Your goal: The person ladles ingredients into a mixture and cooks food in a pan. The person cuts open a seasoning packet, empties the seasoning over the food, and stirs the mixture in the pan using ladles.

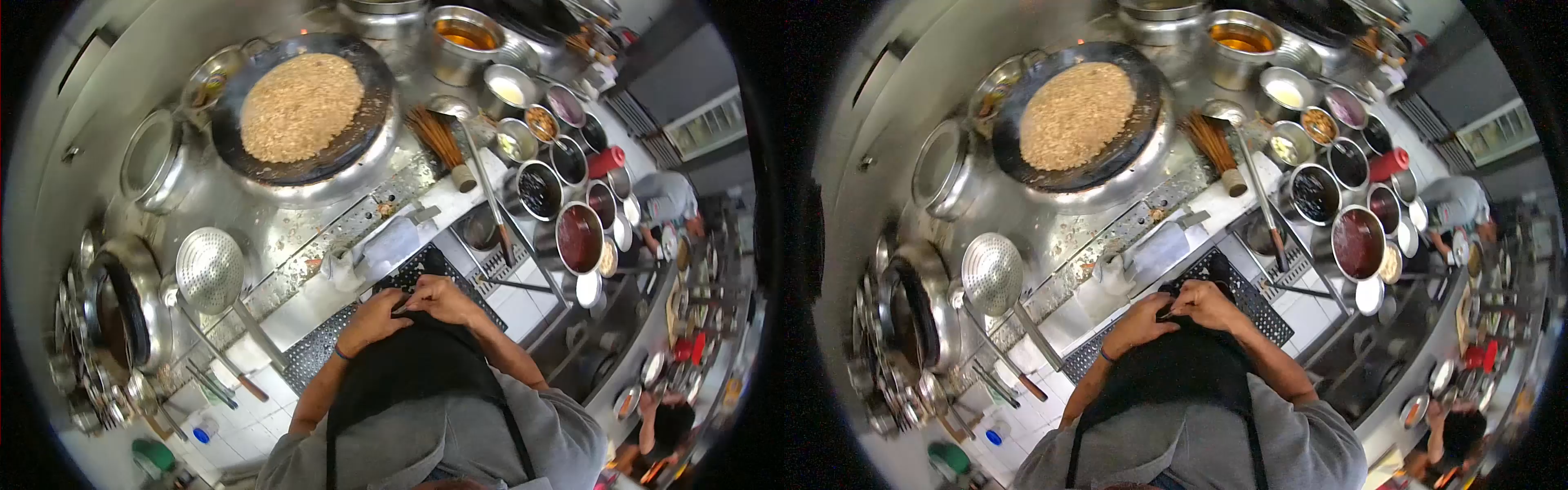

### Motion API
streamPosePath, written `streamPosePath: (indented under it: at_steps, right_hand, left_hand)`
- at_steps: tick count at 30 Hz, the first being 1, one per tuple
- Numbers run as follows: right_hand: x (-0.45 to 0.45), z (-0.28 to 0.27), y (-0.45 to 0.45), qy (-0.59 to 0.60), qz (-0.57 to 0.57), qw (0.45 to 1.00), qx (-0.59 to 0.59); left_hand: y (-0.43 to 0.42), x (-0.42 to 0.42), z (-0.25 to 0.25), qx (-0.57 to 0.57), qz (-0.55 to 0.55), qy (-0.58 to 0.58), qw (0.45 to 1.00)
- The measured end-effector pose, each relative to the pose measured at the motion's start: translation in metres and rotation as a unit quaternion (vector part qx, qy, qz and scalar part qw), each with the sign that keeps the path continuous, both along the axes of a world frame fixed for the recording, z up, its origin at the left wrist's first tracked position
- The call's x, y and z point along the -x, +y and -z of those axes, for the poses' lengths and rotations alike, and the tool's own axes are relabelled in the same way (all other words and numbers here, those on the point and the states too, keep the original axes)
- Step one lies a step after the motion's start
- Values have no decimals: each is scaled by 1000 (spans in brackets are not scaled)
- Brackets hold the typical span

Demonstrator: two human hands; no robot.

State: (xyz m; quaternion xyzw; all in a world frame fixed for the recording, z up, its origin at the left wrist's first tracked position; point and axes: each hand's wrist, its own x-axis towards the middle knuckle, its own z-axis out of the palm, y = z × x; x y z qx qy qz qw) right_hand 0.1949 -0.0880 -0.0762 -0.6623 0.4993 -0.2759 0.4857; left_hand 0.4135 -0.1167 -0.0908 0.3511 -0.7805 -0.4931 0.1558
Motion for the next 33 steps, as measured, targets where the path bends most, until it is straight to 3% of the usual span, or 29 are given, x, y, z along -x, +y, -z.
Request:
streamPosePath:
  at_steps: [1,2,4,6,7,8,11,14,17,18,21,27,29,31,33]
  right_hand:
    - [-11,11,9,13,21,1000,15]
    - [-18,21,20,32,55,997,31]
    - [-33,36,43,-6,118,992,31]
    - [-35,46,69,-15,184,983,23]
    - [-30,49,86,45,184,980,60]
    - [-25,49,104,85,206,973,63]
    - [-12,43,146,197,314,928,-27]
    - [1,42,199,229,424,872,-81]
    - [2,34,242,225,506,822,-137]
    - [0,54,256,248,528,806,-105]
    - [-5,57,290,229,527,800,-172]
    - [7,52,355,136,504,817,-247]
    - [21,62,392,113,544,808,-194]
    - [45,80,444,98,584,796,-123]
    - [86,32,511,122,620,770,-89]
  left_hand:
    - [3,3,-4,-19,1,17,1000]
    - [1,5,-3,-51,69,13,996]
    - [12,-1,46,-12,85,-137,987]
    - [14,-8,93,11,133,-108,985]
    - [15,2,69,10,164,-151,975]
    - [21,8,77,7,190,-174,966]
    - [7,-17,132,90,261,-225,935]
    - [6,-31,183,29,252,-324,912]
    - [-12,-46,248,40,321,-279,904]
    - [-16,-41,257,43,339,-264,902]
    - [0,-21,246,80,307,-226,921]
    - [19,38,269,108,340,-226,907]
    - [26,61,259,98,399,-183,893]
    - [59,83,200,50,377,-194,904]
    - [81,93,213,5,342,-254,905]
